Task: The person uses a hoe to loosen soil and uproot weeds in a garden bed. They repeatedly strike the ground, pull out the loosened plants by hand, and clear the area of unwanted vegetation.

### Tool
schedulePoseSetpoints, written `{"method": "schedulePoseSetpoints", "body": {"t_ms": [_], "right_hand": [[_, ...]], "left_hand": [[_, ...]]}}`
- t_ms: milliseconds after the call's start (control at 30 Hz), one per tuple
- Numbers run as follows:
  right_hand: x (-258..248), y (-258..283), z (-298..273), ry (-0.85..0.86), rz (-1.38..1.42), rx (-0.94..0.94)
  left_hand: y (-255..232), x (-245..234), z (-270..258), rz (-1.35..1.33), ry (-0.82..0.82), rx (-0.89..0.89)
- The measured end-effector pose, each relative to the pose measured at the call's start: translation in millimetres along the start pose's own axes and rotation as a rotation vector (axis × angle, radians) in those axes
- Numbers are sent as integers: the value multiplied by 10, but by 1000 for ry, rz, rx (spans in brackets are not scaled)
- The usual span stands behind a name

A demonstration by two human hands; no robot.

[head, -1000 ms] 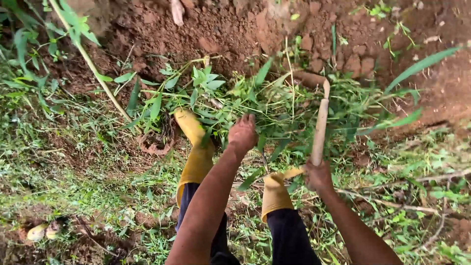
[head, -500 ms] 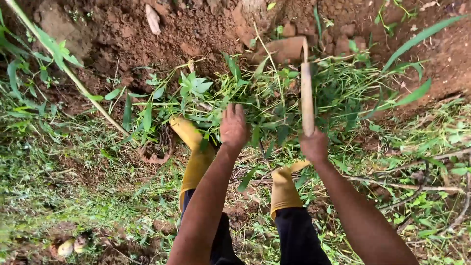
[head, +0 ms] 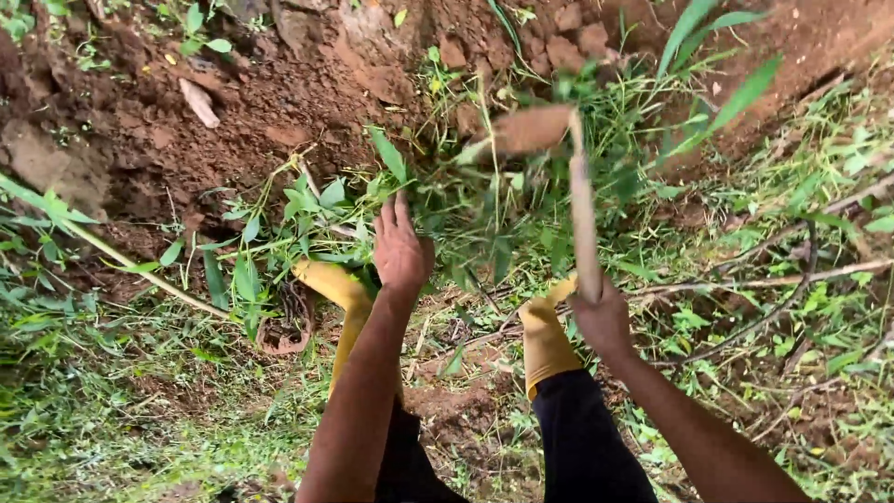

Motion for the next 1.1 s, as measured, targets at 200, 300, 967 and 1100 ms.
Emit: {"method": "schedulePoseSetpoints", "body": {"t_ms": [200,300,967,1100], "right_hand": [[-228,792,1083,-183,443,-153],[-157,636,1694,-136,343,-140],[52,-1189,712,-125,478,153],[-180,-612,1499,-261,533,41]], "left_hand": [[-423,-74,-145,-22,0,104],[-673,-86,-225,33,-11,159],[-1542,474,-398,307,175,466],[-1722,530,-482,298,198,460]]}}
Point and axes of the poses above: each hand's wrist, its own z-axis towards the middle knuckle, its own x-axis out of the palm, y = z × x, the point moved 9 cm from there along z, towards the middle knuckle, and after that the axes turned 4 degrees about -x, right-handed, at the moved point
